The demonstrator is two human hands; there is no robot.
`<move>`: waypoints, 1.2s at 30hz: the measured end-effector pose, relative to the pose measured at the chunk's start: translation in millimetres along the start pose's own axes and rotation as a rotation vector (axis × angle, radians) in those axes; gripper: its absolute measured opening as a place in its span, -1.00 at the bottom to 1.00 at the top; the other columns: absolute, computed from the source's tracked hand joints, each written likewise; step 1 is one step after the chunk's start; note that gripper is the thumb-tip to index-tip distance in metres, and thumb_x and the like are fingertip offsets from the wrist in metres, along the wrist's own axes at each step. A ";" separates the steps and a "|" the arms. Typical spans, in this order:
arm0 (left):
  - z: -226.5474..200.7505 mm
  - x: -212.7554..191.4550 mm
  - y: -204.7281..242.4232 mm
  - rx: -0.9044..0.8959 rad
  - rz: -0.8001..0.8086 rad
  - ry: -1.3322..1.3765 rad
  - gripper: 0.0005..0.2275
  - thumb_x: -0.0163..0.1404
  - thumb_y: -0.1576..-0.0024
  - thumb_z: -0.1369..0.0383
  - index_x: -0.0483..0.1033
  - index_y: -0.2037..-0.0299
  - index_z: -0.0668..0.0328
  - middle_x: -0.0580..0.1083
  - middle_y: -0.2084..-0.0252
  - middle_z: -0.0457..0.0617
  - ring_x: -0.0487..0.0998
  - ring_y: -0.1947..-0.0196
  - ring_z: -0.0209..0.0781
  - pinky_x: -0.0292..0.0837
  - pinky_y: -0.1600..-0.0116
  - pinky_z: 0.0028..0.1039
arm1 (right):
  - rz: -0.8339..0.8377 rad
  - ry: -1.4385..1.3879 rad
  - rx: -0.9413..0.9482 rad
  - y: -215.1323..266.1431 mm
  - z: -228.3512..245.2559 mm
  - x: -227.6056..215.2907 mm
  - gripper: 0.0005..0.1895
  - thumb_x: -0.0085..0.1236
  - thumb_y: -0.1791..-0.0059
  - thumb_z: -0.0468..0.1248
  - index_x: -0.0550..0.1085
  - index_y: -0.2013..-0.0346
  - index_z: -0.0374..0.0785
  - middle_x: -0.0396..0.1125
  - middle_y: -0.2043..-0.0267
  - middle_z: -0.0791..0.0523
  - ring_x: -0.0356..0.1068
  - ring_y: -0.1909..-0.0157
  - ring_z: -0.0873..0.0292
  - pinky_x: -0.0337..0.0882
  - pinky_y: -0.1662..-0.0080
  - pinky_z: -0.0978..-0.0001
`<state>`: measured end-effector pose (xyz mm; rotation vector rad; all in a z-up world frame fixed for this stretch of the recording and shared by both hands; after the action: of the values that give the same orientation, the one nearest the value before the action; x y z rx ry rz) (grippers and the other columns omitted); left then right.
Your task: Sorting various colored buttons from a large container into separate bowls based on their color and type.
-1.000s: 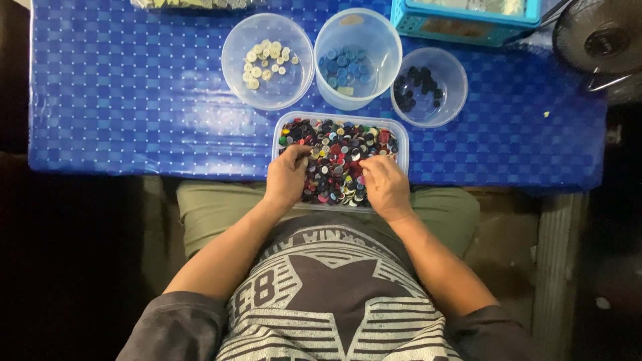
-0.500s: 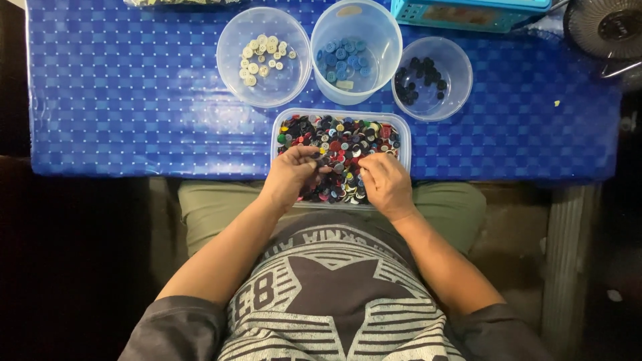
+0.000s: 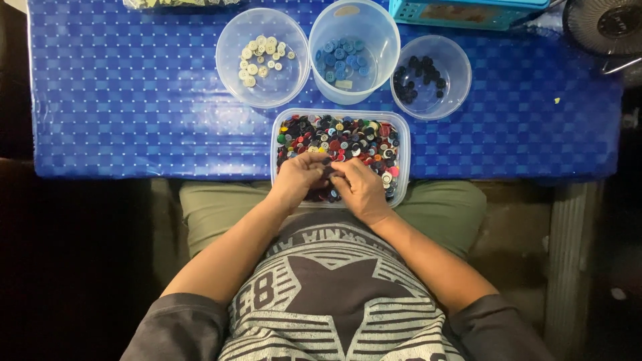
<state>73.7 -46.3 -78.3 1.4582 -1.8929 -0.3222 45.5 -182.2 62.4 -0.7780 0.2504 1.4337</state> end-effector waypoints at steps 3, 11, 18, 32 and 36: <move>-10.8 6.2 9.4 -0.018 0.029 -0.085 -0.64 -0.02 -0.12 0.67 0.46 -0.16 0.45 0.60 0.19 0.16 0.68 0.19 -0.07 0.69 0.12 -0.31 | 0.035 0.054 0.033 7.8 -16.3 8.9 -0.80 0.23 -0.03 -0.20 0.57 0.06 -0.11 0.37 0.38 0.12 0.46 0.33 0.03 0.50 0.26 0.19; -8.7 4.9 11.5 -0.041 0.016 -0.102 -0.63 -0.01 -0.12 0.67 0.47 -0.18 0.41 0.60 0.16 0.18 0.68 0.16 -0.05 0.69 0.12 -0.29 | 0.003 -0.010 0.147 17.2 -44.2 11.3 -0.82 0.22 -0.03 -0.25 0.56 0.08 -0.15 0.39 0.39 0.09 0.46 0.34 0.02 0.49 0.27 0.19; -32.8 15.7 30.6 -0.098 -0.042 -0.017 -0.69 -0.03 -0.16 0.59 0.46 -0.13 0.49 0.57 0.21 0.20 0.68 0.30 -0.07 0.71 0.24 -0.37 | 0.031 -0.040 0.161 14.8 -38.9 9.5 -0.84 0.18 -0.05 -0.29 0.57 0.09 -0.19 0.41 0.36 0.06 0.47 0.31 0.00 0.50 0.26 0.20; -22.4 5.2 21.5 -0.131 -0.127 -0.051 -0.78 -0.01 -0.24 0.39 0.43 -0.04 0.31 0.54 0.28 0.11 0.69 0.34 -0.05 0.72 0.22 -0.28 | -0.009 -0.027 0.022 10.7 -14.9 1.0 -0.84 0.17 -0.07 -0.25 0.59 0.09 -0.15 0.40 0.31 0.11 0.48 0.27 0.02 0.52 0.23 0.22; -12.9 -2.3 11.5 -0.159 -0.141 0.029 -0.76 -0.13 -0.31 0.26 0.41 0.00 0.28 0.53 0.28 0.09 0.68 0.30 -0.07 0.70 0.14 -0.21 | 0.023 0.116 -0.112 12.8 0.6 8.3 -0.80 0.12 -0.10 -0.10 0.62 0.10 -0.07 0.33 0.34 0.17 0.44 0.30 0.07 0.50 0.20 0.22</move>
<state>73.9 -37.6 -63.2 1.4827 -1.7041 -0.5041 34.5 -176.0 53.7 -0.9544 0.2699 1.4359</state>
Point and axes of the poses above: each hand's wrist, its own y-axis away from the middle knuckle, its own x-axis out of the palm, z = x × y, the point moved 10 cm from there along -y, towards the middle knuckle
